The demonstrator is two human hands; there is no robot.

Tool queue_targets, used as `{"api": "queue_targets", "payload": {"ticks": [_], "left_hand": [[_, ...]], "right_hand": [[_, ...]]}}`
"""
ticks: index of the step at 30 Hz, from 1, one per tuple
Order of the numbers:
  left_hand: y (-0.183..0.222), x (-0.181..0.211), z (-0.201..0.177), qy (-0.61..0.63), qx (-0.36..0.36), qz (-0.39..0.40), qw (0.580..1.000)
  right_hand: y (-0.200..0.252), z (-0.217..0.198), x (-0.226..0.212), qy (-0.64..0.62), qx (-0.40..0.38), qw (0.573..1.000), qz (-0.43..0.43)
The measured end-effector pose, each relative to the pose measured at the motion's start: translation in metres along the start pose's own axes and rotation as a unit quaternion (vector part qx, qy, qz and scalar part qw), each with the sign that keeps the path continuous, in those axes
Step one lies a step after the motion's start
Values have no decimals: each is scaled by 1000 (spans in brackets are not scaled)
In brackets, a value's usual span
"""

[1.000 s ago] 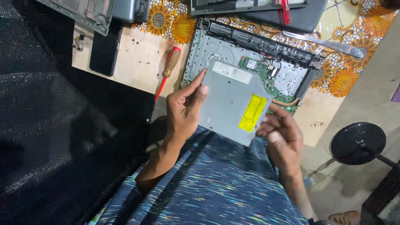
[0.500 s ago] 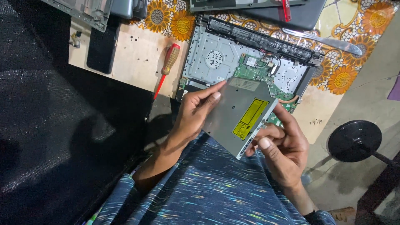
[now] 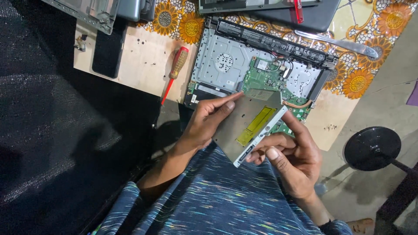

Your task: Removing an internal optical drive from a laptop using a screwdriver and manual extraction.

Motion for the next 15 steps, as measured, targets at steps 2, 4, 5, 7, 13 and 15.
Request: {"api": "queue_targets", "payload": {"ticks": [2, 4, 5, 7, 13, 15], "left_hand": [[1, -8, 1, 14, -24, -21, 999], [2, -16, 4, 28, -47, -40, 998], [4, -18, 8, 8, -69, -33, 997], [6, -19, 16, -11, -90, -24, 996], [14, -23, 35, 49, -98, -128, 986], [15, -28, 36, 103, -90, -162, 977]], "right_hand": [[-2, 3, -2, 0, -1, 1000, 1], [-6, 7, -6, -1, -4, 1000, 1], [-9, 9, -8, 24, -9, 1000, 0], [-14, 10, -9, 48, -15, 999, -3], [-21, 2, -6, 168, 2, 986, -16], [-21, -2, -5, 178, 1, 984, -6]]}}
Point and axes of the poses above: each hand's wrist, its own y-axis away from the middle knuckle, its own z-axis out of the palm, x = y × z, the point moved 5 cm from there along -y, towards the middle knuckle, and after that the axes turned 3 degrees about -y, right-handed, at the moved point
